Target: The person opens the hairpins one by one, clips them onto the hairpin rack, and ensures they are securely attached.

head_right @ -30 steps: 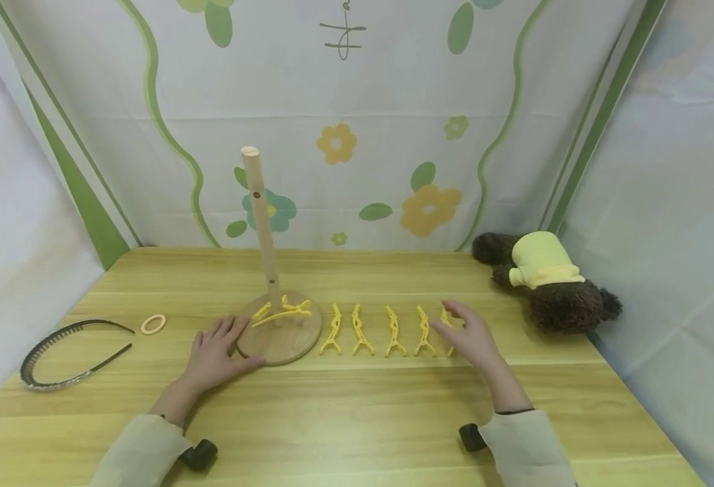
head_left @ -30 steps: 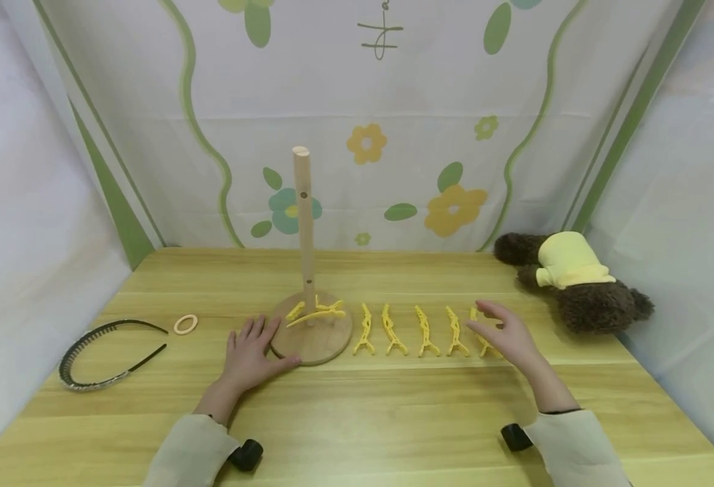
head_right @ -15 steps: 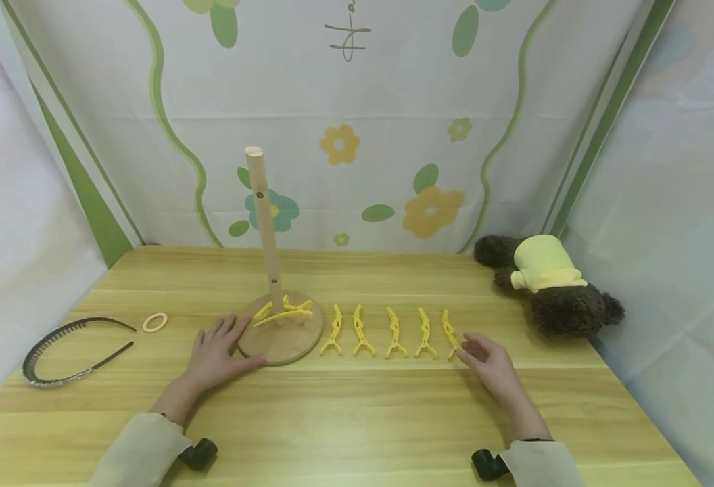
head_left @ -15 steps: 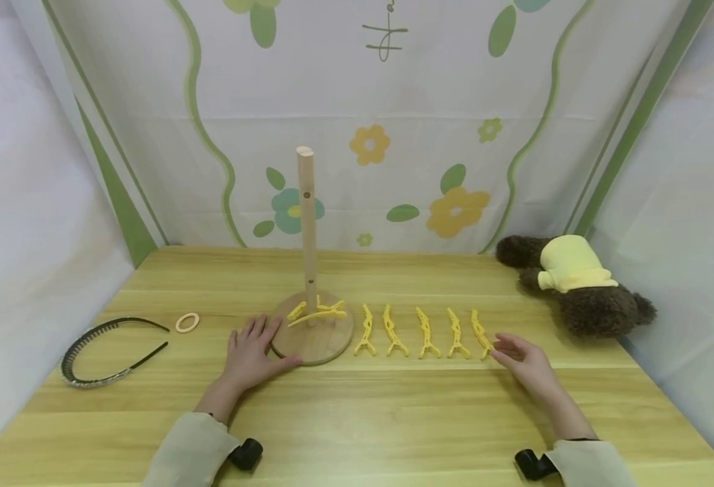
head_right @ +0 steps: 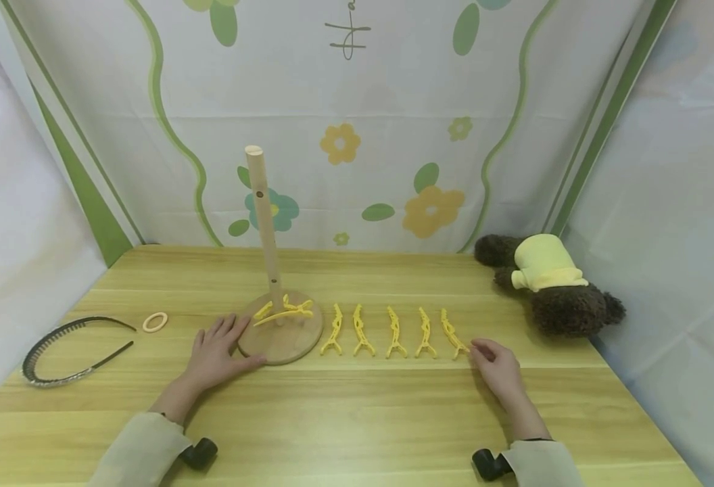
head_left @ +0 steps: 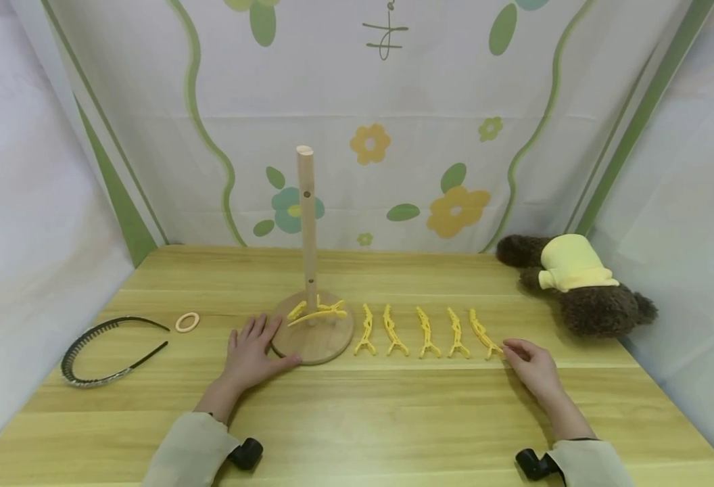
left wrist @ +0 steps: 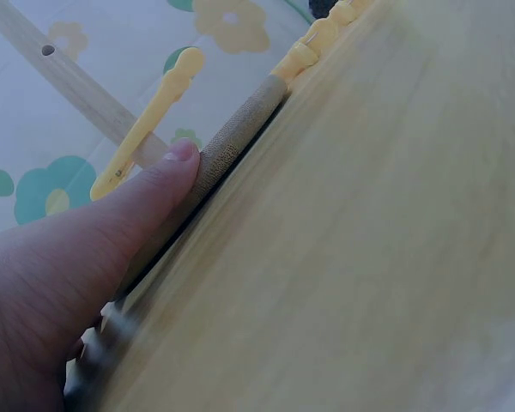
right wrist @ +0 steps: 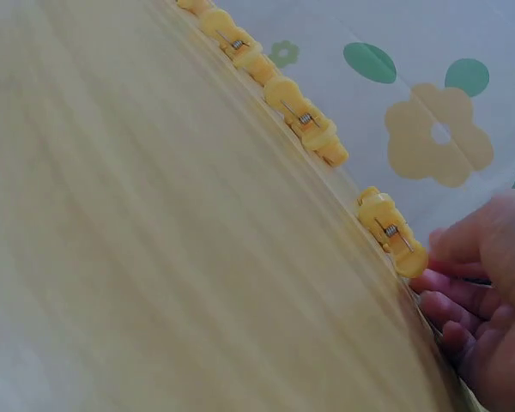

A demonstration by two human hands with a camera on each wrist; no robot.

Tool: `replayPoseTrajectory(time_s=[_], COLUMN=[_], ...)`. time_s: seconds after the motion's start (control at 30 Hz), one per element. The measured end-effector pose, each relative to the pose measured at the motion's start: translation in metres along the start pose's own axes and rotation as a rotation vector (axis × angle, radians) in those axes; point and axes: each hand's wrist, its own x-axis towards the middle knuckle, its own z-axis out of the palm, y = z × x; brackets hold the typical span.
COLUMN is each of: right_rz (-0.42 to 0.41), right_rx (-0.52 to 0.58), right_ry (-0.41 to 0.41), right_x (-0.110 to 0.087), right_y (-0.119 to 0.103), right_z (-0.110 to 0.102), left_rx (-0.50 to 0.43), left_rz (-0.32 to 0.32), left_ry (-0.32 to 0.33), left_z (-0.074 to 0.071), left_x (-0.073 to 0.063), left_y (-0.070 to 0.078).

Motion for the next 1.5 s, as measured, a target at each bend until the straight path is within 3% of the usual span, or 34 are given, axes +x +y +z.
replayPoseTrajectory(time_s=[0.13, 0.37, 0.6, 0.9, 1.03, 1.13, 1.23, 1.33, 1.5], right_rz=[0.042, -0.027, 0.050, 0.036, 0.047, 0.012, -0.072, -0.160, -0.231], right_rx=[-0.025, -0.168, -0.170, -0.163, -0.154, -0.126, -0.110, -0.122, -0.121], right_ry=[-0.032, 0.021, 0.041, 0.074, 0.030, -0.020, -0.057, -0.078, -0.086], right_x=[0.000, 0.000, -0.004, -0.003, -0.001, 0.003, 0.009, 0.018, 0.035], right_y=[-0.003, -0.013, -0.015, -0.012, -0.014, -0.018, -0.027, -0.041, -0.070], right_z=[0.002, 0.014, 0.012, 0.002, -0.008, -0.014, -0.015, -0.014, -0.006], left_rx=[0.001, 0.002, 0.000, -0.010, -0.013, -0.007, -0.007, -0.008, -0.008], left_rz=[-0.005, -0.005, -0.003, -0.004, -0.005, -0.008, -0.008, -0.007, -0.006], left_ry=[-0.006, -0.006, -0.012, -0.014, -0.017, -0.016, -0.014, -0.010, -0.008], left_z=[0.000, -0.001, 0.001, -0.002, -0.003, -0.003, -0.002, -0.001, -0.001], left_x=[-0.001, -0.001, -0.001, 0.001, 0.001, 0.000, -0.001, -0.001, -0.001], left_y=[0.000, 0.000, 0.000, 0.002, 0.003, 0.003, 0.002, 0.002, 0.001])
